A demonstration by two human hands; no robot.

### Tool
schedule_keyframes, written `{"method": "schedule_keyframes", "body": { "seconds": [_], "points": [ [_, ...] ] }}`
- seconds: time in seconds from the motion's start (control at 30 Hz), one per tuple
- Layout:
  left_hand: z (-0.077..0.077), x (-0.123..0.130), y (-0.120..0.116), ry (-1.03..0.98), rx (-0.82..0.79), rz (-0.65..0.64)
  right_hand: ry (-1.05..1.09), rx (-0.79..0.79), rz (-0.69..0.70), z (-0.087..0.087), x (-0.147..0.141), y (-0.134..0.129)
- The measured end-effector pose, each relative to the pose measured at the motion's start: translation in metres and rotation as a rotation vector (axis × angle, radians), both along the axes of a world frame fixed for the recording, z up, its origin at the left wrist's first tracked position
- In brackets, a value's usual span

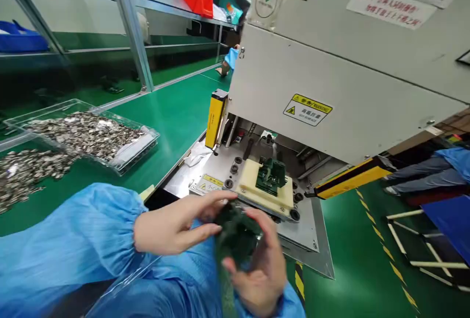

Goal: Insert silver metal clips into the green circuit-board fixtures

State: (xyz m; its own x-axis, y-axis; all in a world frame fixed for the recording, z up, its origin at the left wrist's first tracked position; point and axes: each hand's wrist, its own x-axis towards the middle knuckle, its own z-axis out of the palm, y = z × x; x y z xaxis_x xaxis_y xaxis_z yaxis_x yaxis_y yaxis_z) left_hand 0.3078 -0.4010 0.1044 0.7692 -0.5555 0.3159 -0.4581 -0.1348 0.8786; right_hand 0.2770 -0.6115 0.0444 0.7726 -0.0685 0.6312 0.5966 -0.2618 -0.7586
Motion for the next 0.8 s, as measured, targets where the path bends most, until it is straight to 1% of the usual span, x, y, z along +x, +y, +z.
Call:
{"method": "schedule_keyframes", "body": {
  "seconds": [0.03, 0.1, 0.13, 0.17, 0.23, 0.27, 0.33, 0.37, 0.4, 0.47, 0.53, 0.6, 0.67, 0.7, 0.73, 0.8],
  "points": [
    [0.004, 0.014, -0.011, -0.092, -0.005, 0.017, -0.027, 0.061, -0.134, 0.001, 0.004, -0.016],
    [0.01, 0.043, -0.031, -0.239, -0.018, 0.115, -0.063, 0.225, -0.369, 0.004, 0.017, -0.048],
    [0.011, 0.058, -0.041, -0.265, -0.012, 0.158, -0.053, 0.311, -0.438, 0.006, 0.026, -0.062],
    [0.011, 0.072, -0.051, -0.259, 0.011, 0.172, -0.024, 0.377, -0.467, 0.009, 0.036, -0.074],
    [0.009, 0.095, -0.072, -0.19, 0.081, 0.147, 0.071, 0.432, -0.44, 0.017, 0.055, -0.092],
    [0.009, 0.102, -0.08, -0.144, 0.102, 0.138, 0.115, 0.417, -0.402, 0.021, 0.064, -0.098],
    [0.008, 0.109, -0.088, -0.056, 0.073, 0.158, 0.193, 0.304, -0.295, 0.029, 0.08, -0.105],
    [0.009, 0.108, -0.087, -0.031, 0.026, 0.191, 0.219, 0.221, -0.234, 0.034, 0.087, -0.107],
    [0.01, 0.105, -0.08, -0.018, -0.028, 0.228, 0.239, 0.127, -0.171, 0.038, 0.094, -0.108],
    [0.013, 0.091, -0.054, -0.005, -0.091, 0.276, 0.285, -0.075, -0.043, 0.046, 0.107, -0.107],
    [0.013, 0.071, -0.013, 0.026, -0.058, 0.284, 0.329, -0.255, 0.069, 0.052, 0.118, -0.102],
    [0.01, 0.05, 0.032, 0.099, 0.041, 0.279, 0.349, -0.397, 0.129, 0.055, 0.127, -0.096],
    [0.001, 0.033, 0.07, 0.221, 0.13, 0.275, 0.337, -0.505, 0.127, 0.055, 0.132, -0.092],
    [-0.005, 0.026, 0.083, 0.288, 0.144, 0.265, 0.318, -0.563, 0.095, 0.053, 0.132, -0.092],
    [-0.013, 0.021, 0.093, 0.347, 0.136, 0.259, 0.288, -0.629, 0.045, 0.051, 0.129, -0.093],
    [-0.031, 0.017, 0.101, 0.415, 0.089, 0.245, 0.19, -0.762, -0.114, 0.043, 0.116, -0.099]
  ]
}}
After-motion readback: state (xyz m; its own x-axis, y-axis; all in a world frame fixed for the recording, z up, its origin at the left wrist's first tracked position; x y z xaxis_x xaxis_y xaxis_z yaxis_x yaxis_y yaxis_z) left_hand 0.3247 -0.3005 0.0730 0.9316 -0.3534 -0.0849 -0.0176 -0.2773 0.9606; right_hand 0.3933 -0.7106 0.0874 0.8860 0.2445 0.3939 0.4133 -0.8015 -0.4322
